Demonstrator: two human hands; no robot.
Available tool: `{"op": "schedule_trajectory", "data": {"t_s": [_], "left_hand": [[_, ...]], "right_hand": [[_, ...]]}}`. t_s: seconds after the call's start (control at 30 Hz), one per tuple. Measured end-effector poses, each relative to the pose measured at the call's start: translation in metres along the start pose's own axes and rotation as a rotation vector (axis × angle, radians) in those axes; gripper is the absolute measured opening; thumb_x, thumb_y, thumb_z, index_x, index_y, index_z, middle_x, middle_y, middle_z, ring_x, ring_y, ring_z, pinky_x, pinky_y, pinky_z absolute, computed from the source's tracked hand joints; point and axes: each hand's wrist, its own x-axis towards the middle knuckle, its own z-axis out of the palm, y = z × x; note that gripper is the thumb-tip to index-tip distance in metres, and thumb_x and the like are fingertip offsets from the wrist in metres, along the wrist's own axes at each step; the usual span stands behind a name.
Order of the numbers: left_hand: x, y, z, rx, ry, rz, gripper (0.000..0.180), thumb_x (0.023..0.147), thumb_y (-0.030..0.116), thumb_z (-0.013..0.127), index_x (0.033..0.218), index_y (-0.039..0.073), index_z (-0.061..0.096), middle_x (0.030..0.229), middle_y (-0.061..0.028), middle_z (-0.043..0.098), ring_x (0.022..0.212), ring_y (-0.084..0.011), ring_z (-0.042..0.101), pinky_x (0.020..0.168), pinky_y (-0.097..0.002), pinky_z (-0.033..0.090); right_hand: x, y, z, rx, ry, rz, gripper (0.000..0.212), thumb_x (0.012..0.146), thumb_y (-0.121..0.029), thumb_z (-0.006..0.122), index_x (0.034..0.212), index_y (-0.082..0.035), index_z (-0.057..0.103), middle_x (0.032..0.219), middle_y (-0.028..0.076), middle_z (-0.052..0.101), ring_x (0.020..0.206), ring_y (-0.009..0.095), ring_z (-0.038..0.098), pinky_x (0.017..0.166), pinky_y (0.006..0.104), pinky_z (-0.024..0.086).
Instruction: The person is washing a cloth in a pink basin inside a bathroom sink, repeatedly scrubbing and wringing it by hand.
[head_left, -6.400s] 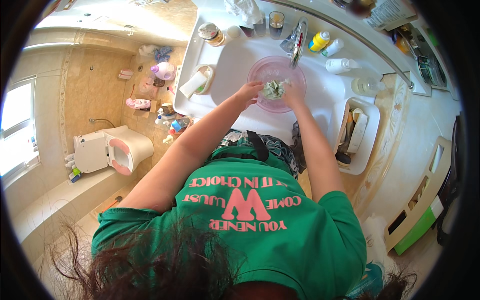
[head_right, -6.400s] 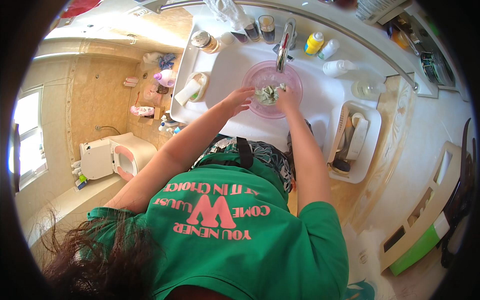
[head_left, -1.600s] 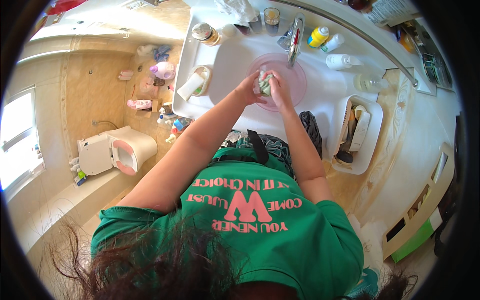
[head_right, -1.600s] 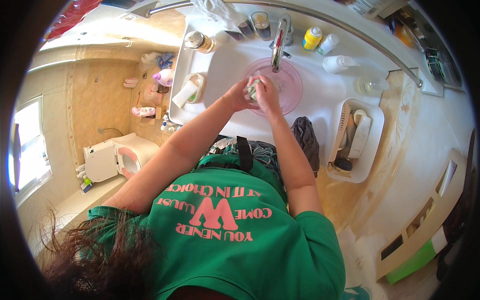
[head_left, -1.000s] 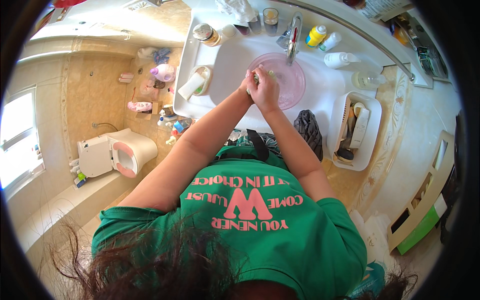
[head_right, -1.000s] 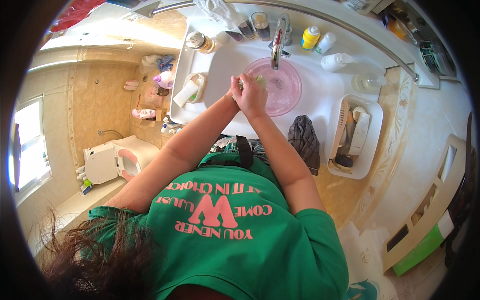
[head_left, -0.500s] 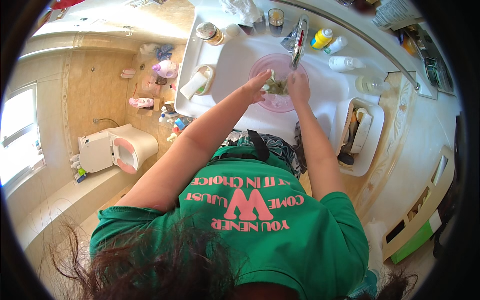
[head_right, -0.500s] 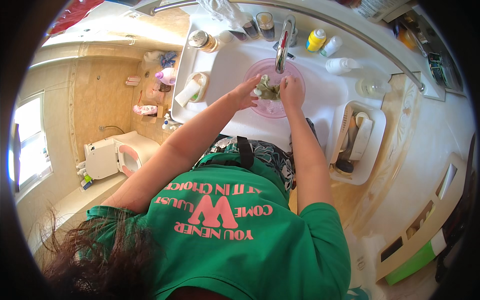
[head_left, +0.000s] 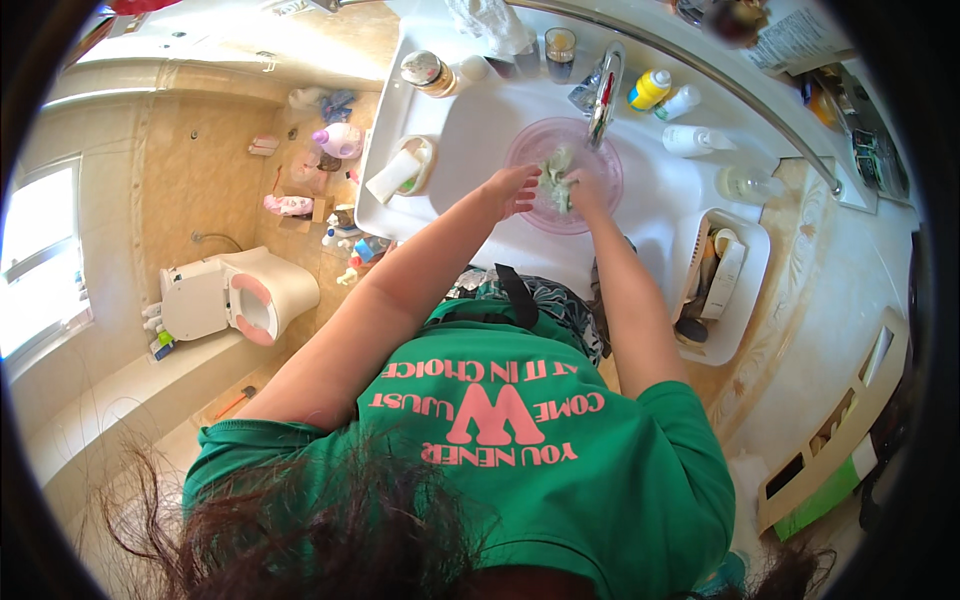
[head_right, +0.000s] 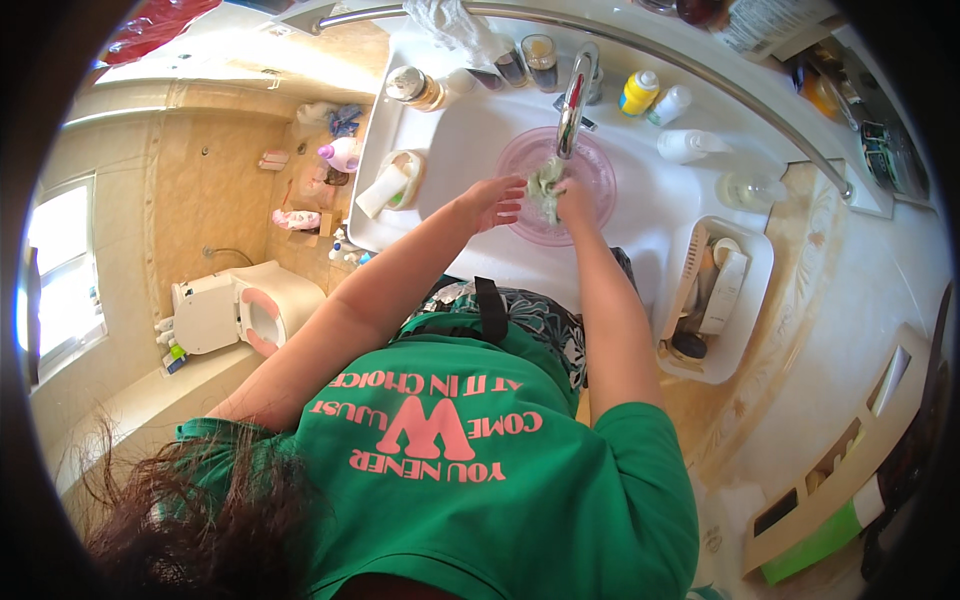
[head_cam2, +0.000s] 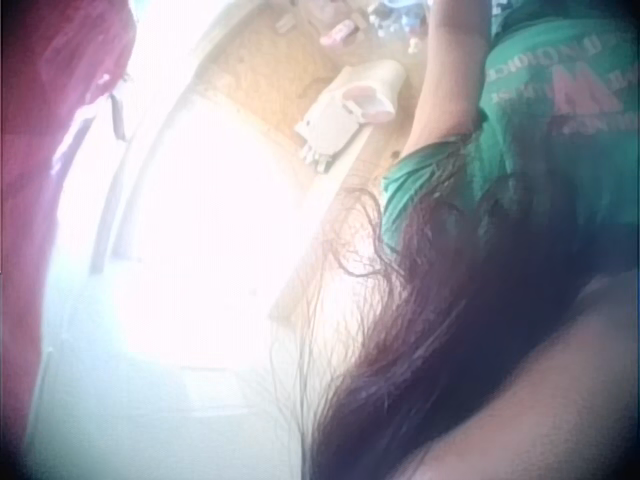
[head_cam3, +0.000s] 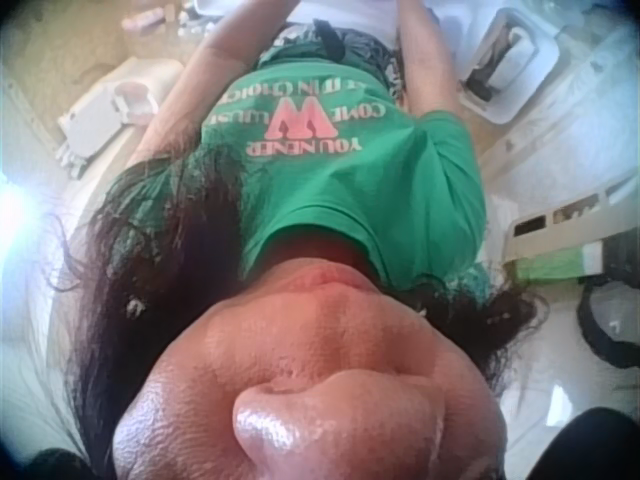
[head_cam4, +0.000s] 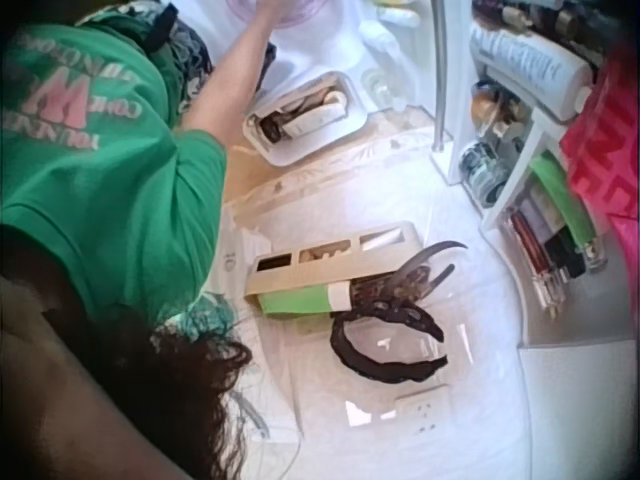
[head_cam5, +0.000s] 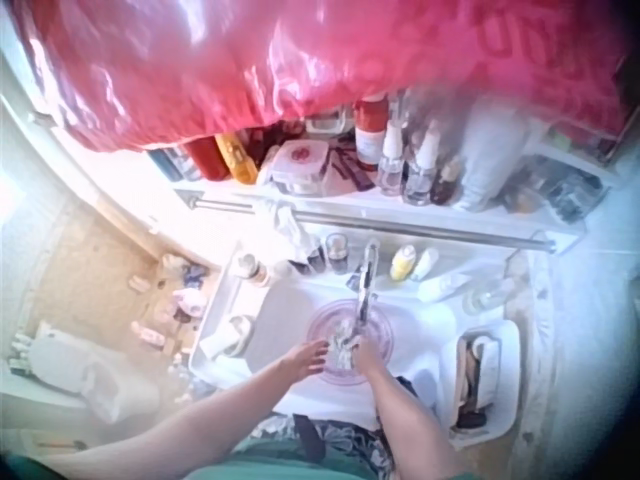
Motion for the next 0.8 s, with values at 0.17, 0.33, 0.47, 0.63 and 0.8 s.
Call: {"op": "schedule_trajectory", "data": {"t_s": [0.17,0.33,0.47,0.63,0.8], "left_hand": [[-0.030,0.017,0.031,-0.273,0.248,-0.137,0.046,0.083,0.047,0.042,0.114,0.013,0.045,0.122,-0.0066,0.042,0.115,-0.0271,0.036,0.089,-0.0536,0.032],[-0.009,0.010,-0.006,-0.557,-0.680,-0.027,0.054,0.081,0.056,0.035,0.112,0.012,0.046,0.109,-0.0095,0.051,0.100,-0.0255,0.049,0.085,-0.0452,0.039],[0.003,0.013,-0.011,-0.554,-1.171,0.080,0.052,0.083,0.052,0.033,0.109,0.010,0.048,0.104,-0.0098,0.053,0.092,-0.0237,0.053,0.079,-0.0402,0.044],[0.009,0.004,-0.003,-0.657,-1.204,0.136,0.049,0.085,0.049,0.033,0.107,0.009,0.049,0.103,-0.0102,0.053,0.091,-0.0237,0.053,0.078,-0.0392,0.044],[0.008,-0.004,-0.001,-0.706,-1.034,0.131,0.046,0.086,0.045,0.034,0.106,0.008,0.049,0.101,-0.0107,0.054,0.090,-0.0237,0.054,0.076,-0.0383,0.045]], "right_hand": [[-0.035,-0.089,-0.049,0.450,0.247,-0.185,0.015,0.073,-0.008,0.042,0.079,-0.003,0.056,0.076,0.015,0.059,0.073,0.030,0.057,0.065,0.0363,0.044],[-0.074,-0.153,-0.067,0.726,0.160,-0.365,0.013,0.075,-0.008,0.044,0.081,-0.001,0.053,0.073,0.010,0.056,0.068,0.020,0.056,0.064,0.0296,0.044],[-0.089,-0.172,-0.051,0.770,0.198,-0.408,0.014,0.076,-0.015,0.055,0.074,-0.003,0.049,0.067,0.010,0.053,0.061,0.024,0.054,0.060,0.0317,0.042],[-0.086,-0.181,-0.052,0.493,0.508,-0.456,0.019,0.075,-0.018,0.057,0.068,-0.004,0.047,0.061,0.008,0.053,0.055,0.026,0.053,0.051,0.0347,0.041],[-0.070,-0.170,-0.046,0.385,0.575,-0.455,0.021,0.075,-0.020,0.058,0.065,-0.005,0.047,0.059,0.009,0.053,0.051,0.028,0.053,0.045,0.0361,0.040]]}}
